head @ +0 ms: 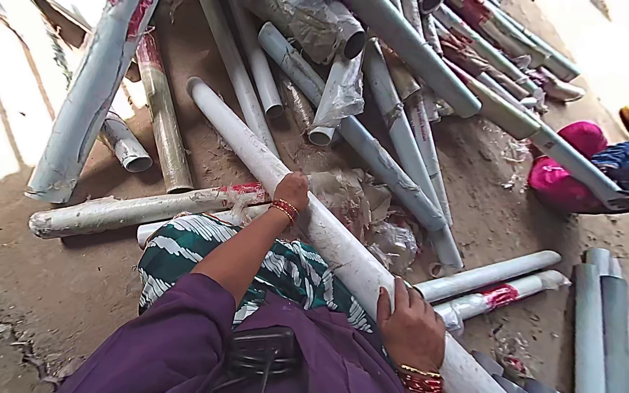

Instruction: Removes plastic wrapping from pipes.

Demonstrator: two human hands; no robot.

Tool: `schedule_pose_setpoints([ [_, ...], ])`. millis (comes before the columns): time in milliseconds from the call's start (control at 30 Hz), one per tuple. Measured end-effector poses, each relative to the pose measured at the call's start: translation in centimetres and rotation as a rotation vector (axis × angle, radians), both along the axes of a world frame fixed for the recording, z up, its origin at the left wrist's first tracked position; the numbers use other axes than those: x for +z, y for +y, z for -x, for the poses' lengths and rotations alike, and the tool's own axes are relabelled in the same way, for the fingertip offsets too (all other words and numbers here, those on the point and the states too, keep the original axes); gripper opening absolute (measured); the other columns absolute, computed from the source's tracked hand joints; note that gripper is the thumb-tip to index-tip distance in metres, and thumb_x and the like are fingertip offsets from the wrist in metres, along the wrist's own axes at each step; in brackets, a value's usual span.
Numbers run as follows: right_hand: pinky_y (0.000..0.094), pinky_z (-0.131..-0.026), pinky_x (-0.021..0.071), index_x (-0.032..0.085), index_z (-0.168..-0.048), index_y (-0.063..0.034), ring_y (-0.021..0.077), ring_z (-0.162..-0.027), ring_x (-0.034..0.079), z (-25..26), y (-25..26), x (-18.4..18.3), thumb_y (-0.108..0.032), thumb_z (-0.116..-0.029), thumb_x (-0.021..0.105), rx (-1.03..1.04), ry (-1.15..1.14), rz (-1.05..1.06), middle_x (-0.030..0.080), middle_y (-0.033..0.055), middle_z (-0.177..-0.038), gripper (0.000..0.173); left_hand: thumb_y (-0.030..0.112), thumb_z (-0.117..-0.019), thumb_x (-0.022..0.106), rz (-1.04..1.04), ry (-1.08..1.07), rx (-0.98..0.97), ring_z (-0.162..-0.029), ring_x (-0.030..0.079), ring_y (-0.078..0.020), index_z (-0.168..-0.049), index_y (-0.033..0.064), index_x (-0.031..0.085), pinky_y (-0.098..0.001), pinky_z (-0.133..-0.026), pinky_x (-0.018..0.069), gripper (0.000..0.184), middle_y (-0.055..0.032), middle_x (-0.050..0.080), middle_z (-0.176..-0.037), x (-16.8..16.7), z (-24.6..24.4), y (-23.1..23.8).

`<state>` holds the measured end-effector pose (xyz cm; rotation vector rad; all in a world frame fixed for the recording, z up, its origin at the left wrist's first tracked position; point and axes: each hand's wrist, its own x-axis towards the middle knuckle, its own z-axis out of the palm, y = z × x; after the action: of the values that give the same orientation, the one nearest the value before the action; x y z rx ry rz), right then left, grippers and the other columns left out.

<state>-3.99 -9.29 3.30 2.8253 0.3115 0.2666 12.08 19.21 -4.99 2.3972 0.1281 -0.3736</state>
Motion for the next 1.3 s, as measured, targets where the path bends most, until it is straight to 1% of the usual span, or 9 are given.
schedule_pose_setpoints([
  [300,0.0638,-0.081,0.0537,0.07,-0.127,0.0021,0.0499,-0.098,0.071,-0.2,-0.3,0.0,-0.044,-0.1055,0.037,-0.002,0.004,0.006,0.072,0.0307,-0.11,0.061,0.011,-0.0982,0.06,0.074,0.131,0.585,-0.132,0.056,-0.0389,-0.127,-0.0037,0.065,-0.054,-0.111,0.045,0.033,-0.0246,0.06,-0.136,-0.6,-0.7,7.2],
  [367,0.0643,-0.081,0.0532,0.07,-0.127,0.0024,0.0507,-0.098,0.071,-0.2,-0.2,0.0,-0.044,-0.1053,0.038,-0.001,-0.001,0.003,0.072,0.031,-0.111,0.061,0.007,-0.0947,0.062,0.136,0.087,0.534,-0.137,0.052,-0.037,-0.136,0.0012,0.063,-0.0537,-0.115,0.0405,0.042,-0.0214,0.057,-0.144,-1.1,-0.6,7.3],
  [433,0.0641,-0.08,0.0532,0.07,-0.127,0.0025,0.051,-0.098,0.071,0.0,-0.1,0.0,-0.044,-0.105,0.038,0.002,-0.01,0.006,0.072,0.0314,-0.11,0.061,0.01,-0.099,0.059,0.205,0.041,0.369,-0.128,0.06,-0.0353,-0.127,0.0054,0.071,-0.0544,-0.111,0.0441,0.03,-0.0195,0.066,-0.132,-1.3,-0.4,5.8],
  [500,0.064,-0.081,0.0532,0.07,-0.127,0.0026,0.0508,-0.099,0.071,0.2,0.0,0.0,-0.044,-0.1051,0.038,0.004,-0.014,0.008,0.072,0.0312,-0.111,0.061,0.022,-0.1039,0.059,0.218,0.054,0.15,-0.122,0.064,-0.0359,-0.119,0.0042,0.074,-0.055,-0.108,0.0453,0.027,-0.0204,0.071,-0.122,-0.8,-0.6,3.9],
  [600,0.0639,-0.083,0.0533,0.07,-0.127,0.0024,0.0508,-0.1,0.071,0.5,0.0,-0.3,-0.044,-0.1055,0.038,0.019,-0.029,0.013,0.071,0.0315,-0.112,0.061,0.05,-0.1007,0.062,0.067,0.091,-0.015,-0.13,0.057,-0.0395,-0.123,-0.0025,0.069,-0.0548,-0.11,0.0435,0.057,-0.0244,0.065,-0.128,-0.6,-0.8,2.2],
  [800,0.062,-0.085,0.0533,0.071,-0.127,0.0009,0.0491,-0.102,0.071,0.8,-0.1,-0.6,-0.047,-0.1055,0.037,0.017,-0.056,0.045,0.072,0.0305,-0.113,0.062,0.018,-0.1044,0.056,-0.054,0.081,0.002,-0.126,0.059,-0.0408,-0.117,-0.0073,0.067,-0.0533,-0.106,0.0474,0.03,-0.0265,0.065,-0.124,0.9,0.5,0.2],
  [1000,0.0625,-0.086,0.0525,0.071,-0.128,-0.0008,0.0497,-0.104,0.07,1.4,0.0,-0.9,-0.049,-0.1053,0.036,0.042,-0.092,0.059,0.071,0.0311,-0.115,0.064,0.017,-0.104,0.056,-0.013,0.103,0.136,-0.129,0.057,-0.0424,-0.122,-0.0112,0.062,-0.0533,-0.11,0.045,0.034,-0.0297,0.061,-0.13,-0.1,0.9,1.1],
  [1200,0.0625,-0.086,0.0528,0.07,-0.128,0.0009,0.0496,-0.104,0.07,1.1,-0.1,-0.8,-0.049,-0.1056,0.035,0.035,-0.067,0.047,0.071,0.0311,-0.115,0.065,0.016,-0.0992,0.061,-0.098,0.272,0.588,-0.131,0.056,-0.0452,-0.125,-0.0142,0.06,-0.0596,-0.108,0.0454,0.04,-0.0332,0.058,-0.135,1.5,1.3,8.4],
  [1300,0.0625,-0.085,0.0533,0.07,-0.128,0.0018,0.0499,-0.101,0.071,0.9,0.0,-0.4,-0.048,-0.1057,0.035,0.028,-0.053,0.031,0.071,0.0312,-0.113,0.065,0.016,-0.1011,0.057,-0.138,0.306,0.576,-0.131,0.056,-0.0459,-0.124,-0.013,0.062,-0.0614,-0.107,0.0453,0.037,-0.0329,0.06,-0.134,1.3,1.8,9.8],
])
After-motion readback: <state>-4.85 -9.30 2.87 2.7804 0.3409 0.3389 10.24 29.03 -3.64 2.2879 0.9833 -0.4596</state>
